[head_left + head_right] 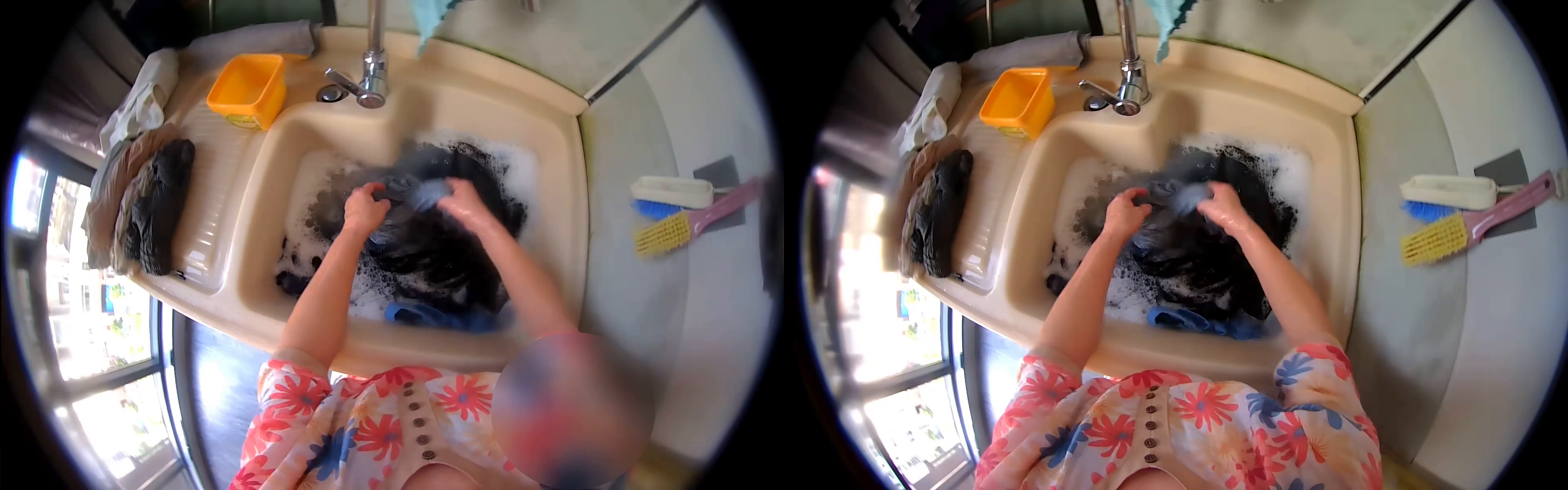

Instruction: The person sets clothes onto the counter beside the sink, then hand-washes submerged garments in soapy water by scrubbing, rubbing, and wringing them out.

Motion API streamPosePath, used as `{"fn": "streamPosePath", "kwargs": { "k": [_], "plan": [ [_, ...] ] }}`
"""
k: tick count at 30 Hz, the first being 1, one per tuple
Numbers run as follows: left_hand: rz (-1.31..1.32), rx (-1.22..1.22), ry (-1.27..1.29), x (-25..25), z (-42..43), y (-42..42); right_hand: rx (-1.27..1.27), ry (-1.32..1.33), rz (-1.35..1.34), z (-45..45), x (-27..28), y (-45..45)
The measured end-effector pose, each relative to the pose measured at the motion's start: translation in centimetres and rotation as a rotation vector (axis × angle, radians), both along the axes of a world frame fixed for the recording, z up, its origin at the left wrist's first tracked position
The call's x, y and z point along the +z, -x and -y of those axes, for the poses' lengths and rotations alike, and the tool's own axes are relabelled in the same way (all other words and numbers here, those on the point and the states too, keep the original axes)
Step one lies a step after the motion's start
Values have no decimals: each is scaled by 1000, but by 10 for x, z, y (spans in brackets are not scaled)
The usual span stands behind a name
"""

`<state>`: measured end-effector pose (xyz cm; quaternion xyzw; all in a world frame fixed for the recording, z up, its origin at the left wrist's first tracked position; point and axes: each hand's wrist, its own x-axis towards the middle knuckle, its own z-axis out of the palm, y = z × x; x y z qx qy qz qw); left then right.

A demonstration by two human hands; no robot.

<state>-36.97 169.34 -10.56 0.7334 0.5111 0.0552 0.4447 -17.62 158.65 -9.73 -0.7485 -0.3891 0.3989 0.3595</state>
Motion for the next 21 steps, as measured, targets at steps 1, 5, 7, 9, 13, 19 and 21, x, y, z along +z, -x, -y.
{"fn": "streamPosePath", "kwargs": {
  "k": [1,5,7,9,13,19,21],
  "plan": [
    [2,13,-32,-4,-1,2,-32,-198,-216,-7,39,4],
    [13,33,-68,-18,-3,1,-67,-779,-598,-13,168,12],
    [36,13,-70,-11,-1,0,-32,-880,-687,-8,196,7],
    [37,-4,-62,-8,-3,0,-18,-861,-618,-5,197,4],
    [56,19,-38,-7,-3,0,-16,-499,-374,-1,126,13],
    [134,58,375,2,6,-3,209,25,817,21,-66,12],
    [249,144,543,1,16,-4,172,225,560,4,-60,4]
  ]
}}
